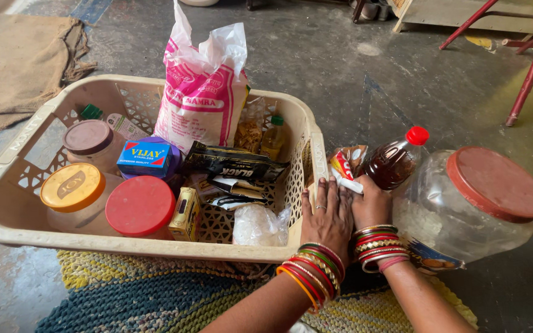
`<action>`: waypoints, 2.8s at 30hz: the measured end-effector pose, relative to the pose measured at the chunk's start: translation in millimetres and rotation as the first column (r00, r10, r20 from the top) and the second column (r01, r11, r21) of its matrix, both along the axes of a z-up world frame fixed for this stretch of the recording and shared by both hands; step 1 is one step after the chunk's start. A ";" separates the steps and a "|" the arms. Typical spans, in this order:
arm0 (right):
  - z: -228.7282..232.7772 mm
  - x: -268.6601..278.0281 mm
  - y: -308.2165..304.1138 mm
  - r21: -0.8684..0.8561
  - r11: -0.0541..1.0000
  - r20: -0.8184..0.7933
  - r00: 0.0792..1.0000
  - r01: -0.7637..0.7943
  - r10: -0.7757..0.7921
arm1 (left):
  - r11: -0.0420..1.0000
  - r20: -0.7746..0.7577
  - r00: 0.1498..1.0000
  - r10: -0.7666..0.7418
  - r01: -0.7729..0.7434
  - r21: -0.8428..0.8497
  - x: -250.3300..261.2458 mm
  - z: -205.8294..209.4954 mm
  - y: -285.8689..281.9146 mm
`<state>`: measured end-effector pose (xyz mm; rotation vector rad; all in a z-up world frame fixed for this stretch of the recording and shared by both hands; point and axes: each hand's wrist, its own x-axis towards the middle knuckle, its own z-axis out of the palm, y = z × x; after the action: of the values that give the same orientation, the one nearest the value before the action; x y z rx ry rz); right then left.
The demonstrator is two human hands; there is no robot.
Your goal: The person unloads groceries from a plastic basket onto the floor, handling items one by one. They remove a large jar, a bottle of dark liquid, a bag of flour, a packet of biscuits, and several small boxes and containers, placing them beside the basket.
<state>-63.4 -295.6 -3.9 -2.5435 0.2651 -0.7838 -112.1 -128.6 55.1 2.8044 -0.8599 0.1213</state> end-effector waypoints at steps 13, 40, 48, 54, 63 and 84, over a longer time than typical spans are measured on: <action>36.0 -21.9 -9.1 -0.028 0.995 -0.572 0.817 -0.098 0.065 | 0.928 -0.378 0.879 0.291 -0.355 -0.112 15.9 -9.7 -2.5; 76.8 27.9 80.7 -0.013 0.957 -0.319 0.908 -0.289 0.270 | 0.987 -0.612 0.779 -0.140 0.157 -0.027 -48.0 38.6 167.1; 70.1 28.3 120.8 0.404 0.866 -0.380 0.807 -0.295 0.452 | 0.939 -0.579 0.782 -0.231 0.335 0.079 -66.0 33.9 280.4; 77.2 0.9 139.8 0.477 0.865 -0.469 0.788 -0.155 0.399 | 0.904 -0.313 0.918 -0.243 0.098 -0.415 -51.0 28.6 261.4; 72.4 -49.3 147.2 0.402 0.899 -0.743 0.511 -0.175 0.432 | 0.854 -0.293 0.940 0.177 -0.295 -0.429 47.5 0.8 156.5; 29.6 86.9 195.8 0.382 0.825 -0.470 0.681 -0.417 0.561 | 0.991 0.248 0.964 -0.101 0.119 -0.061 -13.5 -64.5 143.5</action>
<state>23.5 -99.8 25.6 -2.3640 -0.1491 0.2249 -125.6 14.9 -9.4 2.7011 -1.0389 0.4801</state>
